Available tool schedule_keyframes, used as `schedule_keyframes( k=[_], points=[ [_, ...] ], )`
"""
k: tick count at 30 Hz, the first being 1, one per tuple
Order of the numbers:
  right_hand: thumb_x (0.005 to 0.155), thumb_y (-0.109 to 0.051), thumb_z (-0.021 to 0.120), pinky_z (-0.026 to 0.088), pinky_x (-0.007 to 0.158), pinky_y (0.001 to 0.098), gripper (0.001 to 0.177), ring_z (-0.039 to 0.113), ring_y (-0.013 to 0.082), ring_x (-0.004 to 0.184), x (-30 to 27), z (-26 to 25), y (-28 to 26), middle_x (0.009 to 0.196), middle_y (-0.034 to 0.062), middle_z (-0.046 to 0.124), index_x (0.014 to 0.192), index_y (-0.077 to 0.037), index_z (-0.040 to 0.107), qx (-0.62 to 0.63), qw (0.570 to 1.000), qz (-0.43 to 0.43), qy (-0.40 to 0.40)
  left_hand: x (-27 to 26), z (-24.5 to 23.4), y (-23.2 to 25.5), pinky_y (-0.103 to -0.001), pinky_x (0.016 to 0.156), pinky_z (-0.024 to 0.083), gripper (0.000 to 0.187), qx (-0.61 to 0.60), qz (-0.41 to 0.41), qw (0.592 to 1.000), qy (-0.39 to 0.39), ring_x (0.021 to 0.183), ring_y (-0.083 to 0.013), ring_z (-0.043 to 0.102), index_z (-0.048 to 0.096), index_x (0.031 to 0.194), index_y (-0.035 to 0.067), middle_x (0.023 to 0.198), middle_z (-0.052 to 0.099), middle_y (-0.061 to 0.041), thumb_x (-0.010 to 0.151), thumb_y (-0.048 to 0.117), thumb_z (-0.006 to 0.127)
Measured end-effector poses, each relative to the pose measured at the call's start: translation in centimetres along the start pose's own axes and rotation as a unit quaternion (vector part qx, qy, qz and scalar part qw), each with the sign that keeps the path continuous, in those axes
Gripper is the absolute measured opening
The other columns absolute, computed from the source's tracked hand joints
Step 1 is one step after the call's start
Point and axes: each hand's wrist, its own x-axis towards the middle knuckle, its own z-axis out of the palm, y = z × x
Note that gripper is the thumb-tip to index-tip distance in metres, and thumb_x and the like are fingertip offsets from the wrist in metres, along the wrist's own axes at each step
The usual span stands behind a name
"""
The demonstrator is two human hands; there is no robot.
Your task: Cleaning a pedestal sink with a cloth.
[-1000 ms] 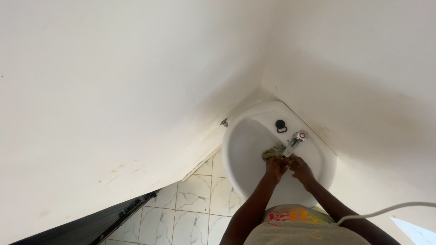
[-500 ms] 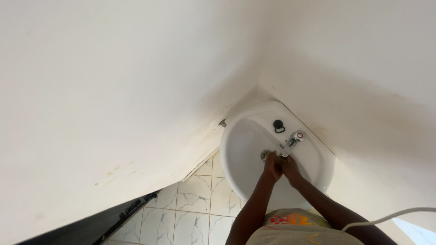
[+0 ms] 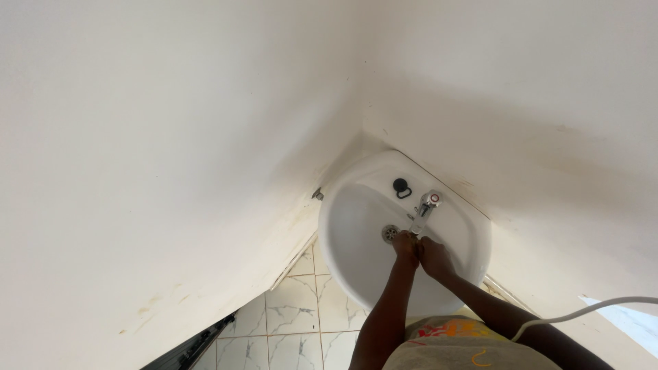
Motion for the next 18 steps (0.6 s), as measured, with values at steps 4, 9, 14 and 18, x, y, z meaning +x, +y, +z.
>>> schedule_keyframes(
  k=[4,9,14,18],
  points=[
    [0.105,-0.028,0.054,0.055,0.078,0.0518,0.028,0.071,0.0393,0.086,3.8,3.5,3.5,0.094,0.0195,0.074,0.097,-0.004,0.067,0.0,1.0,0.001,-0.018,-1.7,-0.7,1.1,-0.039,0.065,0.042,0.01,-0.036,0.01,0.999,0.037,0.075,-0.0252,0.051,0.057,0.083,0.007,0.087,0.058,-0.011,0.093,0.009,0.055],
    [0.099,-0.017,0.057,0.056,0.08,0.0521,0.024,0.069,0.0394,0.094,3.6,0.4,1.1,0.105,0.0186,0.073,0.12,-0.007,0.061,0.203,0.975,0.08,-0.032,-12.1,2.7,8.9,-0.048,0.103,0.046,0.044,-0.138,-0.082,0.985,0.063,0.124,-0.0301,0.051,0.054,0.134,0.017,0.126,0.056,-0.008,0.096,0.038,0.059],
    [0.092,-0.011,0.065,0.057,0.091,0.0459,0.042,0.071,0.0343,0.106,2.6,1.3,2.3,0.118,0.0175,0.07,0.132,-0.006,0.054,0.124,0.987,-0.076,-0.069,-10.0,1.6,7.0,-0.05,0.102,0.049,0.058,-0.197,-0.143,0.969,-0.046,0.12,-0.0322,0.055,0.053,0.142,0.018,0.125,0.056,-0.011,0.096,0.052,0.061],
    [0.089,-0.007,0.067,0.054,0.1,0.0446,0.058,0.067,0.0326,0.116,-0.8,-2.2,0.7,0.126,0.0169,0.066,0.143,-0.008,0.047,0.081,0.971,-0.161,-0.159,-2.5,-1.5,2.0,-0.046,0.089,0.057,0.048,-0.189,-0.141,0.955,-0.181,0.101,-0.034,0.066,0.052,0.143,0.005,0.118,0.065,-0.02,0.106,0.036,0.06]
  ],
)
